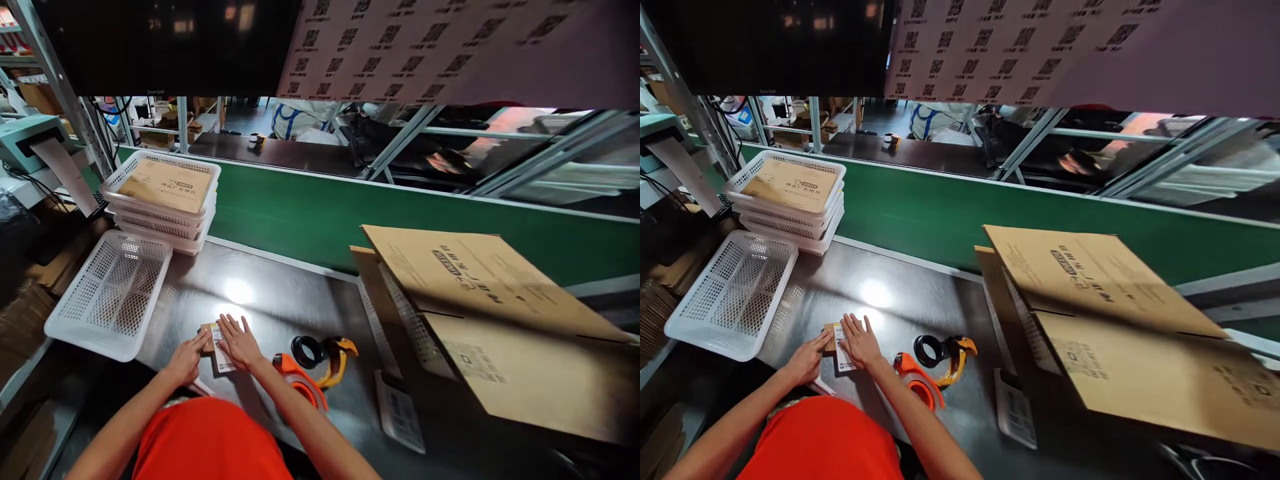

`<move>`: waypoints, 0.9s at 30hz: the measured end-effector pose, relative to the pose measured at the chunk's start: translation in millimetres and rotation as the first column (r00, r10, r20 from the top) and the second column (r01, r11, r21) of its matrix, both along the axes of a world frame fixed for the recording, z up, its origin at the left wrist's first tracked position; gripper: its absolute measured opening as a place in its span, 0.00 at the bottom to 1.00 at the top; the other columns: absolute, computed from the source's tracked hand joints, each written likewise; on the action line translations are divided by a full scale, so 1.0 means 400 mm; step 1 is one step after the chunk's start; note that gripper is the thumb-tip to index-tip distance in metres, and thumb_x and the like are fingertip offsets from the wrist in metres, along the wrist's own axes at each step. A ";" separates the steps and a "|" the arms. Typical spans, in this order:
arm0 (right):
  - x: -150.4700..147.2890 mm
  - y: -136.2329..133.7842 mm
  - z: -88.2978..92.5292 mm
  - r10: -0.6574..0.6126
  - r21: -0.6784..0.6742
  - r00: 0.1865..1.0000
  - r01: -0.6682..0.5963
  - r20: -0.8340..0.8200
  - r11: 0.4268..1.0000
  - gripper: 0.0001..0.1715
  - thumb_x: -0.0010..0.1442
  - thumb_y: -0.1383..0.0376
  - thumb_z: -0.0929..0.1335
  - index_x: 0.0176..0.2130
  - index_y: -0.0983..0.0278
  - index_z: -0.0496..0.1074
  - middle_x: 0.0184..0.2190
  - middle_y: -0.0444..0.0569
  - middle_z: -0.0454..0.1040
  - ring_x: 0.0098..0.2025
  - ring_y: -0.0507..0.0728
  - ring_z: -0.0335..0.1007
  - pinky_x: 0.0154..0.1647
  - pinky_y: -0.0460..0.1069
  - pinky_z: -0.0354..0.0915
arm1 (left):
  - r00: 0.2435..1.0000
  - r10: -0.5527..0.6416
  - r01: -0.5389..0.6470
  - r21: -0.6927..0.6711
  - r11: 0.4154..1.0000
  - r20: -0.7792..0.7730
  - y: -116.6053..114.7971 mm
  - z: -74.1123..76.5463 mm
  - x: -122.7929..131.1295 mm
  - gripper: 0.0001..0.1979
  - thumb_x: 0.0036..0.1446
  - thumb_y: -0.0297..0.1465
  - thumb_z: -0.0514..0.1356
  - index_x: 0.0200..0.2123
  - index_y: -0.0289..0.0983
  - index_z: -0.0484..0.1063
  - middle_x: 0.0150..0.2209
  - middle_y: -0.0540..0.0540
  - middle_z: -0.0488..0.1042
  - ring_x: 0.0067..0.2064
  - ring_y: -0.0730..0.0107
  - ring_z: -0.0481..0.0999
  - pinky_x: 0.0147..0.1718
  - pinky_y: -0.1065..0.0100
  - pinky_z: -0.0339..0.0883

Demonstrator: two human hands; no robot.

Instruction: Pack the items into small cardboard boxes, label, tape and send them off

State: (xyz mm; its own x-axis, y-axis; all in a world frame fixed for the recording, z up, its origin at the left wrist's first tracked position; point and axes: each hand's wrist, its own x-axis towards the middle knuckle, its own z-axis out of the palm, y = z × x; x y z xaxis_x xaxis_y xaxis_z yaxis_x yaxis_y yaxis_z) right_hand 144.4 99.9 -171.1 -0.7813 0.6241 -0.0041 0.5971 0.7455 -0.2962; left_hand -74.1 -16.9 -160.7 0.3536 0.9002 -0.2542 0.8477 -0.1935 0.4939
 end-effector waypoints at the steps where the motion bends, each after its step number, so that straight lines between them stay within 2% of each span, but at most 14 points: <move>1: -0.016 0.009 -0.001 -0.002 -0.010 1.000 0.002 0.015 1.000 0.34 0.75 0.52 0.61 0.73 0.64 0.64 0.74 0.61 0.61 0.76 0.71 0.55 0.77 0.72 0.49 | 1.000 0.004 -0.004 -0.007 1.000 -0.004 0.002 0.001 0.001 0.31 0.52 0.18 0.57 0.60 0.31 0.78 0.79 0.42 0.48 0.80 0.55 0.48 0.77 0.55 0.51; 3: -0.043 0.021 -0.003 0.002 -0.034 0.999 -0.001 0.041 0.999 0.36 0.76 0.51 0.60 0.74 0.64 0.62 0.75 0.60 0.59 0.77 0.70 0.53 0.77 0.72 0.47 | 1.000 0.020 -0.021 -0.017 1.000 -0.006 0.004 0.000 0.004 0.29 0.52 0.18 0.56 0.57 0.31 0.81 0.79 0.43 0.47 0.80 0.55 0.47 0.77 0.56 0.49; 6: -0.051 0.031 0.000 0.016 -0.064 0.998 -0.011 0.068 0.998 0.36 0.76 0.53 0.60 0.75 0.65 0.59 0.76 0.59 0.58 0.77 0.70 0.54 0.78 0.70 0.46 | 0.999 0.045 -0.045 -0.012 0.999 0.018 0.003 -0.006 0.010 0.30 0.51 0.17 0.56 0.56 0.34 0.82 0.79 0.46 0.47 0.80 0.55 0.46 0.77 0.54 0.51; 10: -0.009 0.041 0.009 0.040 -0.091 0.994 -0.031 0.102 0.995 0.36 0.76 0.56 0.60 0.76 0.66 0.58 0.77 0.59 0.55 0.77 0.72 0.51 0.77 0.73 0.46 | 0.999 0.036 -0.036 -0.001 0.999 0.033 -0.004 -0.008 0.011 0.30 0.52 0.17 0.56 0.57 0.36 0.81 0.79 0.46 0.46 0.80 0.55 0.46 0.76 0.52 0.55; 14: 0.031 0.046 0.018 0.155 -0.124 0.981 -0.141 0.113 0.982 0.41 0.72 0.54 0.66 0.76 0.67 0.56 0.78 0.59 0.52 0.79 0.71 0.45 0.78 0.70 0.45 | 0.999 0.017 -0.017 0.012 1.000 0.037 -0.004 -0.001 0.004 0.30 0.53 0.16 0.56 0.57 0.34 0.81 0.79 0.44 0.47 0.80 0.53 0.47 0.76 0.53 0.55; 18: 0.041 0.041 0.026 0.195 -0.119 0.976 -0.183 0.096 0.976 0.44 0.71 0.52 0.68 0.76 0.68 0.57 0.78 0.63 0.51 0.80 0.72 0.43 0.79 0.69 0.42 | 0.999 -0.028 0.027 0.021 0.999 0.020 0.003 0.004 -0.005 0.24 0.52 0.17 0.58 0.50 0.31 0.84 0.79 0.42 0.47 0.80 0.51 0.47 0.76 0.54 0.53; 22: 0.038 0.037 0.030 0.194 -0.104 0.978 -0.185 0.081 0.977 0.45 0.70 0.51 0.69 0.75 0.71 0.58 0.76 0.66 0.54 0.79 0.72 0.47 0.80 0.68 0.39 | 0.998 -0.061 0.060 0.017 0.998 0.005 0.007 0.007 -0.010 0.17 0.52 0.18 0.59 0.41 0.30 0.86 0.79 0.40 0.48 0.80 0.50 0.48 0.76 0.53 0.53; 27: 0.024 0.022 0.022 0.190 -0.094 0.978 -0.182 0.082 0.979 0.48 0.70 0.47 0.68 0.74 0.75 0.58 0.76 0.70 0.54 0.78 0.73 0.47 0.80 0.65 0.41 | 0.997 -0.024 0.020 0.048 0.999 0.075 0.000 0.001 -0.004 0.17 0.52 0.16 0.58 0.40 0.31 0.85 0.79 0.40 0.49 0.79 0.49 0.48 0.77 0.51 0.51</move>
State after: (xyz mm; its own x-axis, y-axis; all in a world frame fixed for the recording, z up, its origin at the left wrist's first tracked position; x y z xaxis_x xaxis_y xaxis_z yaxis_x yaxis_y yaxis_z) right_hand 154.1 108.6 -162.3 -0.8777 0.4622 -0.1266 0.4774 0.8204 -0.3148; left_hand -75.6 -17.0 -160.2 0.3902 0.9023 -0.1832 0.8035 -0.2365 0.5463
